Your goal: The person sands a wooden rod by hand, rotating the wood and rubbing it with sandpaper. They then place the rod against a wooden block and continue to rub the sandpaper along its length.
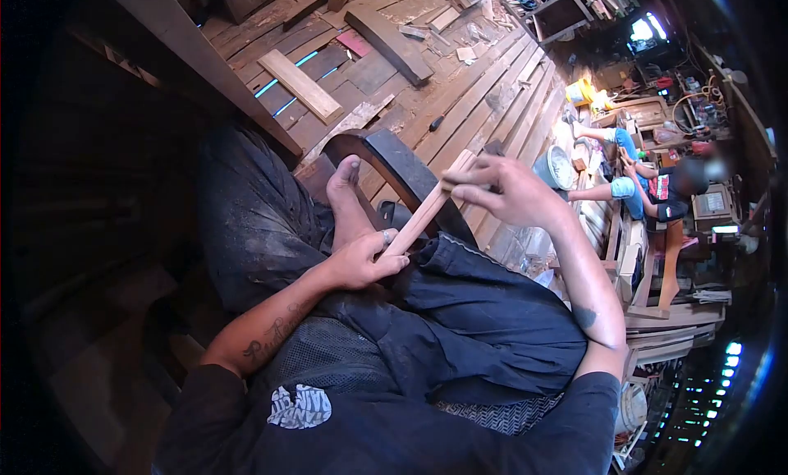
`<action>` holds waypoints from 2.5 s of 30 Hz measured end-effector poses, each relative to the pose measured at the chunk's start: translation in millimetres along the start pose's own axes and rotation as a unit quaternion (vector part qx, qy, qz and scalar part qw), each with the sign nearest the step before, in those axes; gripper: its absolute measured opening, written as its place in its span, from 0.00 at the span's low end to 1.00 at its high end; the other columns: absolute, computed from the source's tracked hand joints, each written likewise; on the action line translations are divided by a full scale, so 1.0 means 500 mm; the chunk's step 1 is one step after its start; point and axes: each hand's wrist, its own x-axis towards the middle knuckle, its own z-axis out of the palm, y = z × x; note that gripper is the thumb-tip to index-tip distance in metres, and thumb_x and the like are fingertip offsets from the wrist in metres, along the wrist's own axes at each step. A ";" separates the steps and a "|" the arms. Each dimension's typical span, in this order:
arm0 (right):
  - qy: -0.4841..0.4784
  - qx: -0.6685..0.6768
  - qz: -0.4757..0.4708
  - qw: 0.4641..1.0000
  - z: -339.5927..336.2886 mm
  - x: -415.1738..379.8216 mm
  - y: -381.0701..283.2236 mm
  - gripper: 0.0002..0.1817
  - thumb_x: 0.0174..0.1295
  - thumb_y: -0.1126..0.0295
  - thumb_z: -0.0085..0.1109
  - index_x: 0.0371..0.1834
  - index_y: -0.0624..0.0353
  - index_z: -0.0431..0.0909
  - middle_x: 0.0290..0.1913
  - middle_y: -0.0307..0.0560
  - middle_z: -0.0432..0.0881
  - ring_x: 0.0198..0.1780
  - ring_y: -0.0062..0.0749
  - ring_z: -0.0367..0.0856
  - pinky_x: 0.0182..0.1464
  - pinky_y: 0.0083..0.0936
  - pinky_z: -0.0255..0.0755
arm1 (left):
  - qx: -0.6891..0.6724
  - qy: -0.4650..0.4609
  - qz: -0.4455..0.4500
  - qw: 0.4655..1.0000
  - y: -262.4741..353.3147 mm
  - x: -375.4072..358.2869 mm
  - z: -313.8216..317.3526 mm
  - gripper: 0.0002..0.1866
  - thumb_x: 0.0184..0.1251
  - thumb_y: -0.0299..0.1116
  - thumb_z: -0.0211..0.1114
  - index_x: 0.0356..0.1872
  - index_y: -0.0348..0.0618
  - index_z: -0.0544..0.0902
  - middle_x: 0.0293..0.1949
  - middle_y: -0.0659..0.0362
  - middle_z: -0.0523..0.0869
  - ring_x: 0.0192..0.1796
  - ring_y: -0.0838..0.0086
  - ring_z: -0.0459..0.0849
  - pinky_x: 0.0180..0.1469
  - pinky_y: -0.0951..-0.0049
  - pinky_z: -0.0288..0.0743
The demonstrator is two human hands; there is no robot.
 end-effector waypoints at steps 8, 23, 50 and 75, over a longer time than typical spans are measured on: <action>0.035 -0.039 0.011 0.999 -0.019 -0.018 0.001 0.20 0.75 0.56 0.65 0.65 0.48 0.88 0.43 0.55 0.85 0.48 0.47 0.86 0.55 0.40 0.77 | 0.006 -0.011 -0.030 0.999 0.011 0.000 -0.006 0.15 0.76 0.40 0.67 0.47 0.35 0.81 0.35 0.50 0.86 0.41 0.63 0.86 0.47 0.64 0.78; 0.060 -0.094 0.039 0.993 0.000 -0.027 0.020 0.19 0.76 0.57 0.63 0.68 0.42 0.86 0.45 0.54 0.83 0.54 0.48 0.85 0.56 0.40 0.77 | -0.017 -0.010 -0.065 0.998 0.020 -0.004 -0.009 0.26 0.76 0.43 0.66 0.63 0.31 0.75 0.46 0.48 0.83 0.51 0.60 0.85 0.57 0.63 0.76; 0.058 0.052 -0.064 0.995 0.040 0.006 0.010 0.18 0.76 0.57 0.64 0.61 0.55 0.83 0.52 0.52 0.79 0.56 0.50 0.82 0.59 0.39 0.76 | -0.160 0.002 -0.123 0.979 0.015 -0.003 -0.003 0.22 0.82 0.44 0.66 0.62 0.37 0.76 0.44 0.60 0.84 0.47 0.78 0.83 0.52 0.73 0.77; 0.133 -0.021 -0.108 0.985 0.081 0.022 -0.005 0.12 0.69 0.59 0.70 0.40 0.57 0.88 0.43 0.55 0.78 0.40 0.53 0.85 0.43 0.45 0.79 | -0.173 0.015 -0.137 0.975 0.040 -0.009 -0.011 0.34 0.77 0.29 0.67 0.78 0.31 0.65 0.48 0.59 0.87 0.48 0.78 0.86 0.53 0.75 0.80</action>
